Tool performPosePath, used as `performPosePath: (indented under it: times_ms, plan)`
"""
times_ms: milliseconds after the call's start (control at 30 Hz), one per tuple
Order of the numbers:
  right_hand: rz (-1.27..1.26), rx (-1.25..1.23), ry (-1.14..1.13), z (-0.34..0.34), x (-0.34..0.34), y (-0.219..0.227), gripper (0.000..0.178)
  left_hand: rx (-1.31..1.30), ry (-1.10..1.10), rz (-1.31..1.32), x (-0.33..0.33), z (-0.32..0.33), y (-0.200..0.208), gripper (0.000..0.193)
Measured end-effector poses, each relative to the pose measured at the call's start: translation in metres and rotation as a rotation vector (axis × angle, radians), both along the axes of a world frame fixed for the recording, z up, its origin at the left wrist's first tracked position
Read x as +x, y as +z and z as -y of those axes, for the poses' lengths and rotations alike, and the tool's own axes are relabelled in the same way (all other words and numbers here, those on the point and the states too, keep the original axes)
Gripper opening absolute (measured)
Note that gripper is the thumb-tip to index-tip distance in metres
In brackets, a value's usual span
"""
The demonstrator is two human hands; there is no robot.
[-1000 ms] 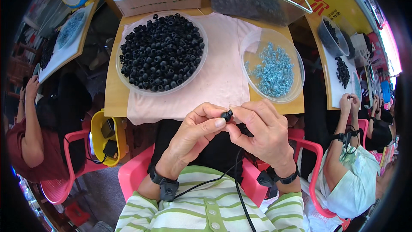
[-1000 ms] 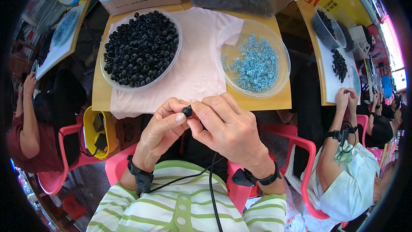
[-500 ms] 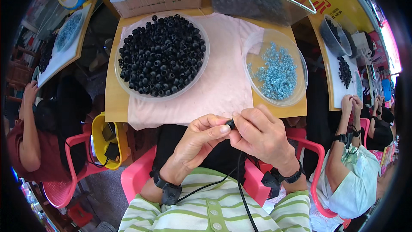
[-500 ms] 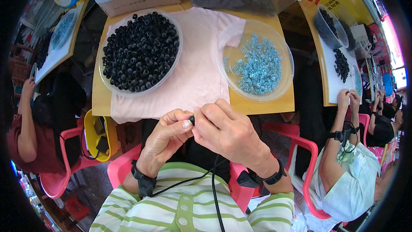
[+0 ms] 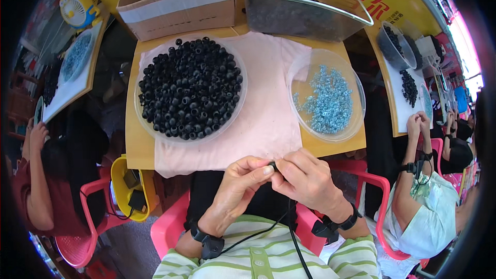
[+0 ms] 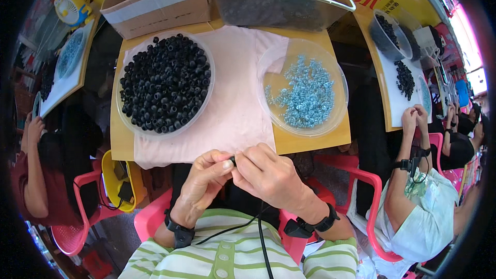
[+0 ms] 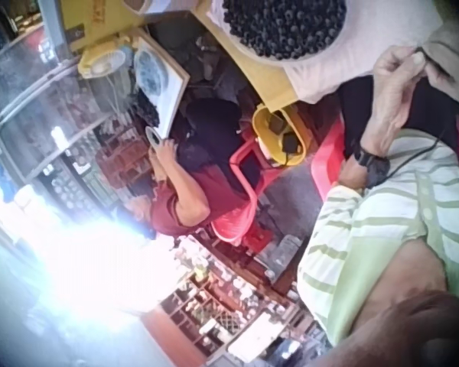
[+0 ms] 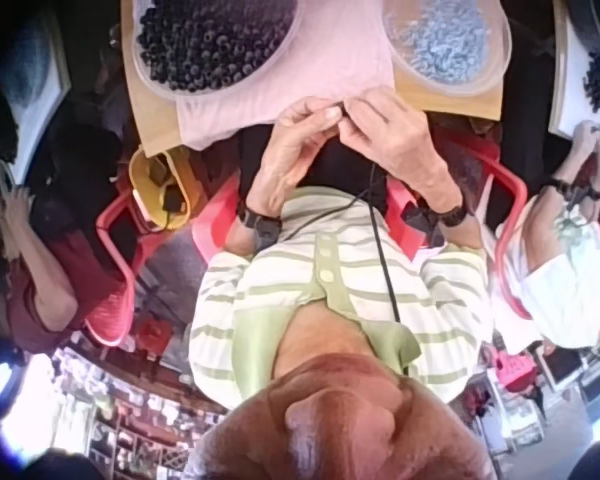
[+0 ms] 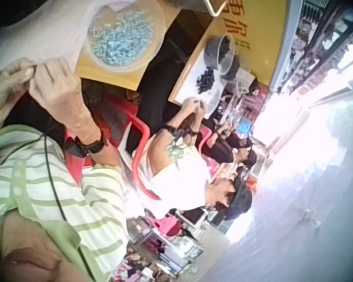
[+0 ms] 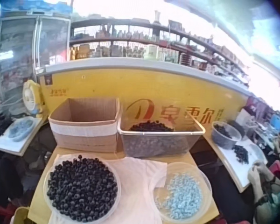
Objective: Inspecting and assembling small black and blue plastic components at a workshop table.
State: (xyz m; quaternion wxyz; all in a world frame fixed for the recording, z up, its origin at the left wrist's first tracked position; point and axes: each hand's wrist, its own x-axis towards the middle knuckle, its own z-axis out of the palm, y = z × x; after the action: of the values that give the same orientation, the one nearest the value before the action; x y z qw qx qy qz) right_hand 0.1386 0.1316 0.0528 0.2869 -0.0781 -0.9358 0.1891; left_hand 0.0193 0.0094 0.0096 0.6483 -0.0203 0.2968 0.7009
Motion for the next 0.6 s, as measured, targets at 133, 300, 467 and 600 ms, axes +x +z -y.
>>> performPosePath:
  times_ms: [133,300,467,600]
  plan:
    - [-0.032,0.016,-0.009,-0.005,-0.015,0.009,0.025,0.038,0.063,-0.066,-0.01,0.0,0.007,0.007]
    - [-0.088,-0.137,-0.043,-0.005,-0.025,0.017,0.031,0.159,0.113,-0.107,-0.017,0.0,0.018,0.007]
    - [-0.04,-0.028,-0.025,0.002,-0.024,0.019,0.031,0.15,0.136,-0.099,-0.015,0.006,0.013,0.007]
    - [0.037,0.129,0.061,0.007,-0.014,0.015,0.022,0.097,0.058,-0.091,-0.015,0.011,0.006,0.007]
